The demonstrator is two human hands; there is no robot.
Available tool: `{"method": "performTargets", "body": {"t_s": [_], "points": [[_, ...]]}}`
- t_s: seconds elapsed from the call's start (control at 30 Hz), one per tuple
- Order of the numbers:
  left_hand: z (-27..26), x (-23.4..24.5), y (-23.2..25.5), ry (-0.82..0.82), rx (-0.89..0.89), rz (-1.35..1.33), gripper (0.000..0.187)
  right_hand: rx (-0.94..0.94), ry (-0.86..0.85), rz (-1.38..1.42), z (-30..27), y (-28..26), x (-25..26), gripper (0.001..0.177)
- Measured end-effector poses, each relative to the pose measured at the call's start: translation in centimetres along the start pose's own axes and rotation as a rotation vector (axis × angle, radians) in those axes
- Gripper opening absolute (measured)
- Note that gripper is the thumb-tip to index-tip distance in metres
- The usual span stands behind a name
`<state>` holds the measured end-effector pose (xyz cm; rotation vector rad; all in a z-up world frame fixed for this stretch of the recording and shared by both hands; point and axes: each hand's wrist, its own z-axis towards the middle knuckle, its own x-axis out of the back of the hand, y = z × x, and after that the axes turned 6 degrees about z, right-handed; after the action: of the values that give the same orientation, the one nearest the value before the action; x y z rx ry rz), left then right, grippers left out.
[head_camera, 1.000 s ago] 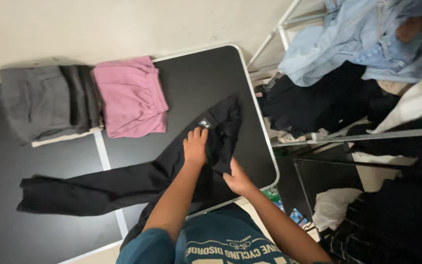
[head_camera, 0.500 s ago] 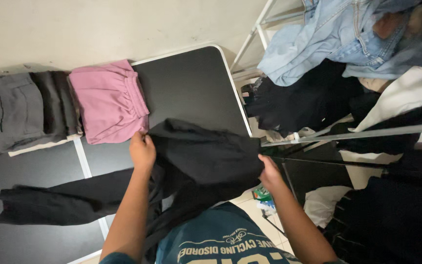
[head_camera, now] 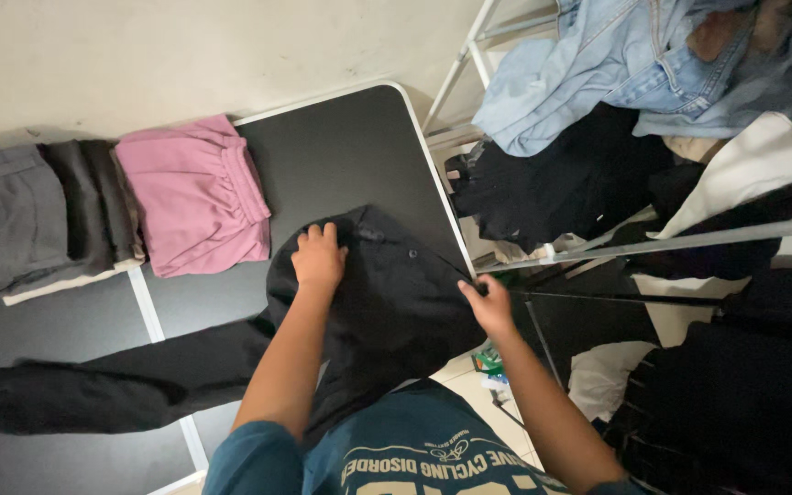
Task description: The person picks up a pair of black trousers from a pile, lays them flat on a table, and folds them into a rectangle before picking up the folded garment.
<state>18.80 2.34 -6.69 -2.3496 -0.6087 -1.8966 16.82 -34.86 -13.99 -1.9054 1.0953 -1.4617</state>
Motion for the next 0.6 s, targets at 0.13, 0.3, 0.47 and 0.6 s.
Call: {"method": "performTargets", "body": {"t_s": [0.13,0.3,0.47,0.6], "points": [[0.2,1.6,0.8,-0.165,-0.055,0.090,0.049,0.252,0.171,-0.221,-0.5,-1.0,0.9,0.025],[1.2,1.5,1.0,-0.293,0.084,0.098,0.064,0.462,0.029,0.056,-0.7,-2.0,0.7,0.023],[3.8,-2.3,0.2,-0.147,-0.032,0.148,0.040,0.369,0.070,-0.136,-0.3,-1.7,0.3,0.032],[7.8,0.6,-1.2,-0.063,0.119,-0.305,0.039,0.053,0.181,-0.296,0.3,-0.1,1.4,0.048]]}}
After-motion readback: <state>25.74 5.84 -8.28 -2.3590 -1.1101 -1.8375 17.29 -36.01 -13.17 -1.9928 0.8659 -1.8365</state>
